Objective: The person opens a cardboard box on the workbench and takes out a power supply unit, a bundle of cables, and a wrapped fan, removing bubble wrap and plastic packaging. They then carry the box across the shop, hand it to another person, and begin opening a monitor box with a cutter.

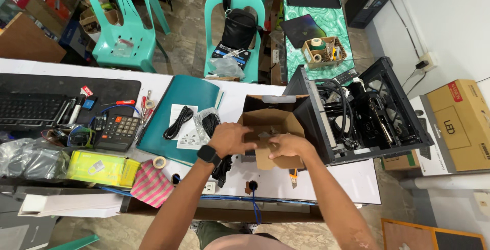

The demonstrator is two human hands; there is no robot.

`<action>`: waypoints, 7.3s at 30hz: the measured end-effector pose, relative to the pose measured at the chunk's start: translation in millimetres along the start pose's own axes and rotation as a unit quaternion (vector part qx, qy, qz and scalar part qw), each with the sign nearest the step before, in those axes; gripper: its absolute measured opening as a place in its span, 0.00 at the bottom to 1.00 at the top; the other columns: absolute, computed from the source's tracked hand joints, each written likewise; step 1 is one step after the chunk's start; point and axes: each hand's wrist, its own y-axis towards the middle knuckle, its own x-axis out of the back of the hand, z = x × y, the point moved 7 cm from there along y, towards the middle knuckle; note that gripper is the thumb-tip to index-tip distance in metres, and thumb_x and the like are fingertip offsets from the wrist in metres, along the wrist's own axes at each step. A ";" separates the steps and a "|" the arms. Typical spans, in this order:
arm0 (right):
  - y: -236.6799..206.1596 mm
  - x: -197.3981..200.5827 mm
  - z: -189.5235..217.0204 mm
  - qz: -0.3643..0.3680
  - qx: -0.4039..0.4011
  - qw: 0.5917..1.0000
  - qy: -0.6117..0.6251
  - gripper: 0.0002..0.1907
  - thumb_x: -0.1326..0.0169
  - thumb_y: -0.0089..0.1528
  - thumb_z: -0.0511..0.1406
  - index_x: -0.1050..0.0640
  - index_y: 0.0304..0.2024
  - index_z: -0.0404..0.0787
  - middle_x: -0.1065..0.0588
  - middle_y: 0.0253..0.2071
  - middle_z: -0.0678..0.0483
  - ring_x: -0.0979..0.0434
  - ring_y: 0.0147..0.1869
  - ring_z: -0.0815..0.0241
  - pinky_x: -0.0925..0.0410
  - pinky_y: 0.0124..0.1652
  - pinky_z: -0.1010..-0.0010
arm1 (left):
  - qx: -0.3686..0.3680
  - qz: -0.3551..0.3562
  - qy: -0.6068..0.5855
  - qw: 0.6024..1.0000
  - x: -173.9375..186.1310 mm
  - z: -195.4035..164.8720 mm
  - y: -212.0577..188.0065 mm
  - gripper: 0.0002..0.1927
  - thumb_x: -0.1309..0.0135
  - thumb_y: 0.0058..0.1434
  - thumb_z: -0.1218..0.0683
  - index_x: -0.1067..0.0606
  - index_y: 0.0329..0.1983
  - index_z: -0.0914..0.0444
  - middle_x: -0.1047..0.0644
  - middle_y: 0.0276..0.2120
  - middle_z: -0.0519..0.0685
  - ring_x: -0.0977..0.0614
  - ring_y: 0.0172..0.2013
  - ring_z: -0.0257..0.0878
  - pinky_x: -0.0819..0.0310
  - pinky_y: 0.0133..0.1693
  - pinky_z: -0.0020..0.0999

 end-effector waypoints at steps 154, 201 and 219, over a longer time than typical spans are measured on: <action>-68.8 -40.6 15.1 -0.361 0.009 0.930 0.066 0.14 0.43 0.63 0.44 0.17 0.47 0.46 0.19 0.43 0.50 0.25 0.56 0.48 0.44 0.65 0.51 | -0.073 -0.138 -0.069 0.985 -21.5 -44.8 -30.3 0.34 0.29 0.47 0.50 0.24 0.59 0.54 0.37 0.67 0.65 0.32 0.62 0.63 0.40 0.64 0.52; -75.7 -8.6 9.5 -0.594 0.109 0.774 0.188 0.17 0.39 0.63 0.32 0.24 0.54 0.36 0.22 0.51 0.46 0.26 0.60 0.42 0.34 0.59 0.51 | 0.087 -0.110 0.135 0.981 -44.1 10.5 -23.5 0.42 0.40 0.57 0.35 0.35 0.71 0.55 0.21 0.25 0.56 0.18 0.28 0.53 0.25 0.31 0.46; -58.0 -24.1 31.9 -0.552 0.121 0.823 0.064 0.26 0.35 0.58 0.35 0.24 0.58 0.38 0.25 0.55 0.50 0.34 0.61 0.47 0.42 0.58 0.54 | 0.120 -0.189 0.063 0.973 -50.5 9.4 -6.3 0.37 0.41 0.61 0.42 0.32 0.68 0.68 0.20 0.25 0.58 0.17 0.26 0.53 0.24 0.27 0.47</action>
